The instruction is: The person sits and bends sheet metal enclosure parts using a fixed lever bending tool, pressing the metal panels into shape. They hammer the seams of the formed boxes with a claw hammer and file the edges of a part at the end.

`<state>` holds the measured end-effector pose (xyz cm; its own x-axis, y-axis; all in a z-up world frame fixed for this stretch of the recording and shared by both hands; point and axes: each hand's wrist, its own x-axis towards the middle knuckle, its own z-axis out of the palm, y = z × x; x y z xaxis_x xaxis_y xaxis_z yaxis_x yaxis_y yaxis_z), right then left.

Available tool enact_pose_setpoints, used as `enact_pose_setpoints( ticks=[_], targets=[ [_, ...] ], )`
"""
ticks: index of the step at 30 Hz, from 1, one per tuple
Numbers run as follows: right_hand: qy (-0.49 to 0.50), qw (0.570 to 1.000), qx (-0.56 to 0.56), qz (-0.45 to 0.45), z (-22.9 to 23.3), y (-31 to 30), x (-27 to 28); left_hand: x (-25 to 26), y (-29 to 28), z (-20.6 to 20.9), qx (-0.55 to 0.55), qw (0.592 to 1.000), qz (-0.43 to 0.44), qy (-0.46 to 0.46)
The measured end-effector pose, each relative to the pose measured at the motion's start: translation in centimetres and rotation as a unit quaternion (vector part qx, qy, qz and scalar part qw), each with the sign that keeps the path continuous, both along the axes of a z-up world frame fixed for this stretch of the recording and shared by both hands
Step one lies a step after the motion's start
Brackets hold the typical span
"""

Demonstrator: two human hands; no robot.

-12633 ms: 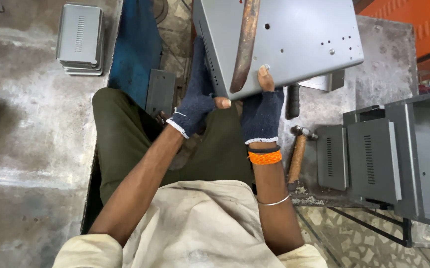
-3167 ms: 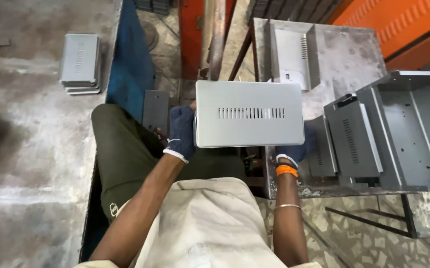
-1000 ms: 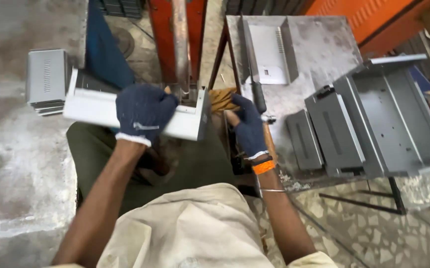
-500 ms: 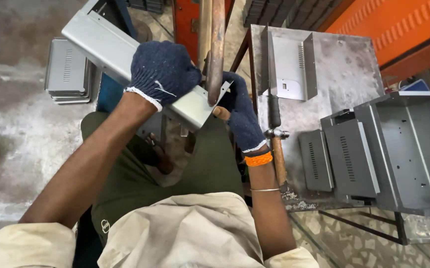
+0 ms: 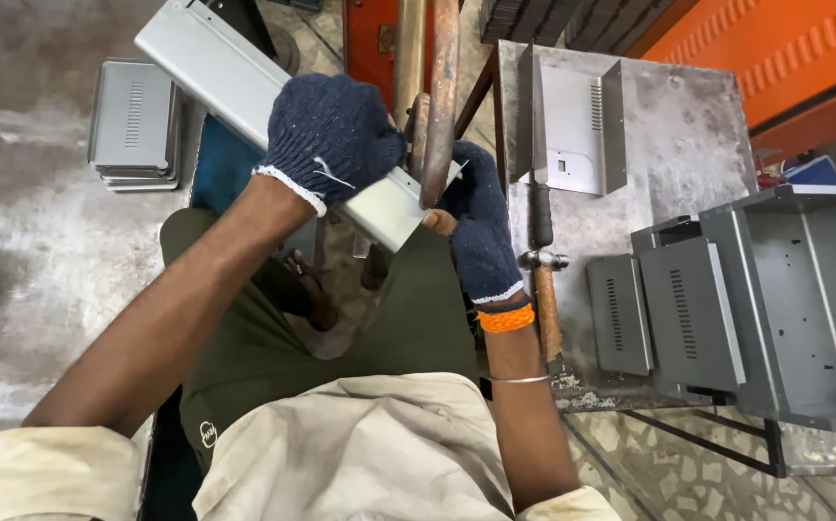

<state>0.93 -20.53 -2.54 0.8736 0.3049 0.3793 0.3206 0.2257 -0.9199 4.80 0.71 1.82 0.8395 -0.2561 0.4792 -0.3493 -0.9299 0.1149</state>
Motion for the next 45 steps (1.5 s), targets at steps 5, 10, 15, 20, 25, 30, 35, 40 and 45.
enact_pose_setpoints(
  ticks=[5,10,15,20,25,30,35,40,45],
  targets=[
    [0.005,0.999,-0.049,-0.021,1.4,0.3,-1.0,0.0,0.2,-0.4,-0.003,1.000,-0.007,-0.011],
    [-0.009,0.999,-0.040,-0.016,0.4,0.1,-0.4,-0.3,0.3,-0.4,-0.014,1.000,-0.002,-0.012],
    [0.011,0.999,-0.023,-0.043,-0.7,0.2,-0.5,-0.8,0.0,-0.7,-0.045,0.996,-0.006,-0.075],
    [-0.017,0.991,-0.091,-0.092,-1.2,0.0,0.1,-0.6,0.0,-1.2,-0.019,0.998,0.008,-0.053],
    [-0.004,0.998,-0.039,-0.043,-0.2,0.1,-0.3,-0.2,0.0,-0.9,-0.029,0.998,-0.012,-0.050],
    [-0.002,1.000,-0.011,-0.010,0.4,0.1,-0.2,0.3,0.1,-0.5,-0.036,0.999,-0.021,-0.035],
    [-0.001,1.000,0.027,-0.012,-0.7,0.2,-0.1,0.7,0.1,-0.2,-0.027,0.999,-0.038,0.015],
    [-0.020,0.997,-0.030,-0.063,-0.8,0.1,-0.3,0.9,0.1,-0.5,-0.010,0.999,-0.032,-0.021],
    [0.000,0.999,-0.018,-0.050,-0.4,0.2,-0.7,0.4,0.0,-0.6,-0.043,0.997,-0.049,-0.032]
  ],
)
